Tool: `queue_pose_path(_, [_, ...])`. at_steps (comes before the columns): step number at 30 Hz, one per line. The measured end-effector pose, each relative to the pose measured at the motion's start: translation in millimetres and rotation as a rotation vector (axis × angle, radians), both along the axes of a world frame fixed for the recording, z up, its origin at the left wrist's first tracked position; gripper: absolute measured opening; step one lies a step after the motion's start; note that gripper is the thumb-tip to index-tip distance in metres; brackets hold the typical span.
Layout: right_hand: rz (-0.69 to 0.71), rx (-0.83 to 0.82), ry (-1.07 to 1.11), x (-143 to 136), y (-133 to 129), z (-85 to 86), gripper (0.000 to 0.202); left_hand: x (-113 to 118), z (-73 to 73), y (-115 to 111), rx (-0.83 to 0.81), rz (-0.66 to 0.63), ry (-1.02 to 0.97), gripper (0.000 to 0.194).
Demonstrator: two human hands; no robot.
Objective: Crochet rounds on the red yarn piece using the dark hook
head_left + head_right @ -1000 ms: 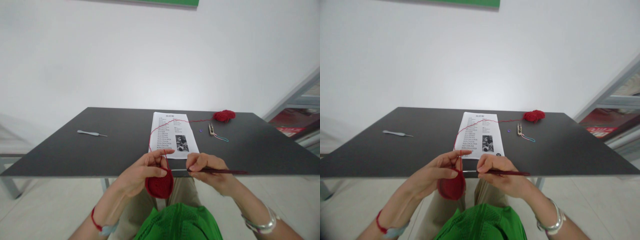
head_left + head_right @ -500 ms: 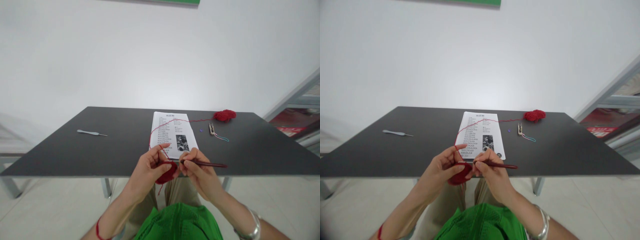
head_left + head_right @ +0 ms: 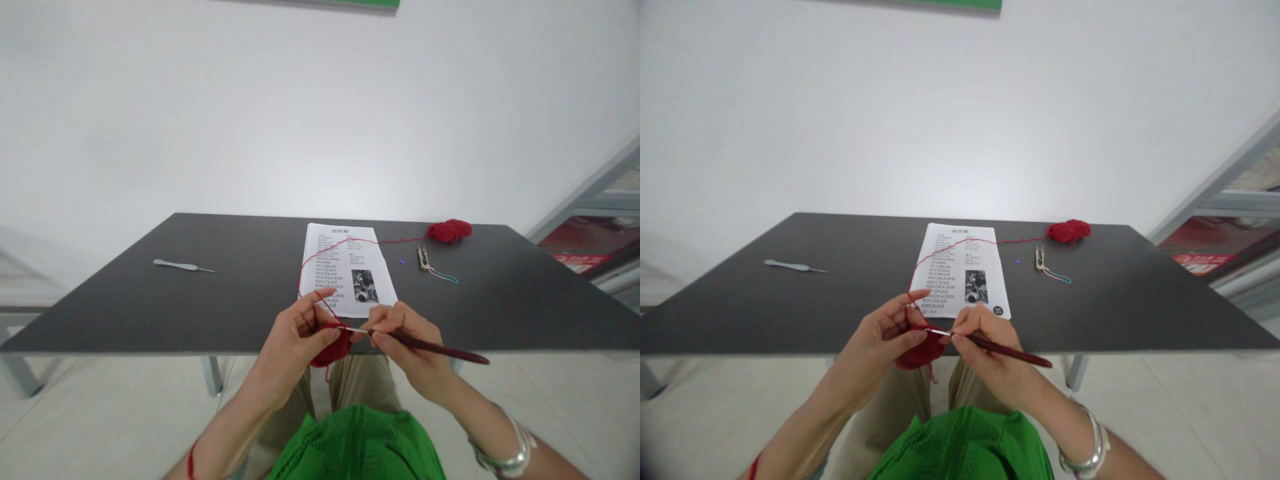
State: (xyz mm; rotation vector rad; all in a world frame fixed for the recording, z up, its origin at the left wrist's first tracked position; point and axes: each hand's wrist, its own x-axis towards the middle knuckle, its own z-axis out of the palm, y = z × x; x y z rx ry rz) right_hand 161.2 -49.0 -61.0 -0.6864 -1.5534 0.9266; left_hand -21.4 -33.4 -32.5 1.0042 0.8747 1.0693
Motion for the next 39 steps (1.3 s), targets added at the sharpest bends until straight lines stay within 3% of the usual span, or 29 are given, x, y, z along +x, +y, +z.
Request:
queue_pose_path(11, [-0.342, 0.366, -0.297, -19, -15, -3.8, 0.02, 7, -6.4, -4, 0.096, 0.142, 0.126, 0.048])
queue_pose_path(15, [-0.313, 0.542, -0.367, -24, -13, -17.6, 0.022, 9, -7.0, -8, 0.07, 0.169, 0.177, 0.054])
queue_pose_path(18, [-0.279, 0.584, -0.375, -22, -3, -24.3, 0.023, 9, -5.1, -9, 0.01, 0.123, 0.148, 0.062])
queue_pose_path(22, [-0.231, 0.774, -0.525, -11, 13, -21.7, 0.021, 6, -5.8, -4, -0.079, 0.012, 0.022, 0.063])
queue_pose_path(26, [-0.318, 0.985, -0.62, -10, 15, -18.0, 0.019, 7, -9.0, -1, -0.219, -0.027, -0.129, 0.058])
queue_pose_path(31, [-0.406, 0.879, -0.661, -18, 4, -21.7, 0.017, 14, -8.8, -6, -0.114, 0.136, -0.048, 0.065])
queue_pose_path(35, [-0.344, 0.84, -0.577, -16, -2, -15.1, 0.019, 13, -7.9, -6, -0.017, 0.152, 0.043, 0.067])
queue_pose_path(39, [-0.236, 0.661, -0.395, -12, -4, -3.0, 0.026, 9, -7.3, -5, 0.085, 0.188, 0.109, 0.06])
